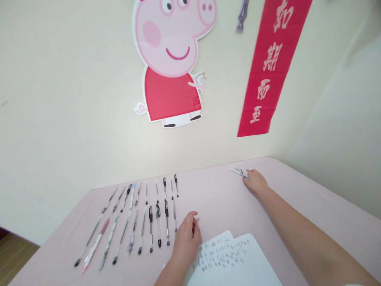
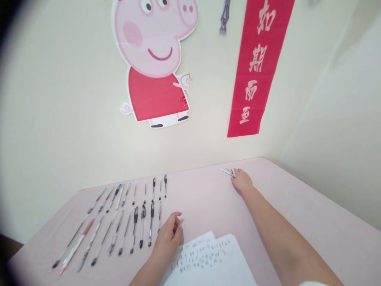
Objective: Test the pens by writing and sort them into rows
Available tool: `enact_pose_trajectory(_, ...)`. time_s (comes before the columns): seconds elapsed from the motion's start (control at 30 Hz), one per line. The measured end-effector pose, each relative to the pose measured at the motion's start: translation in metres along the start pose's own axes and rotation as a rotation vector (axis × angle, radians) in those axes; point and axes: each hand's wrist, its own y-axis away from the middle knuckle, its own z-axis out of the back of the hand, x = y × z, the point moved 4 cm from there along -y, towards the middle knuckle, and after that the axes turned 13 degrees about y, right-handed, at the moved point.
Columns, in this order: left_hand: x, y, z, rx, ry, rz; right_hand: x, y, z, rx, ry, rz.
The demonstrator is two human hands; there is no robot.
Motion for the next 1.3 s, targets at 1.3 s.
enact_pose_trajectory(1.3,0.001,0.0,0.0,0.019,-0.011,-0.011,0.003,0.027,0.013,-0.028,0.112,-0.112)
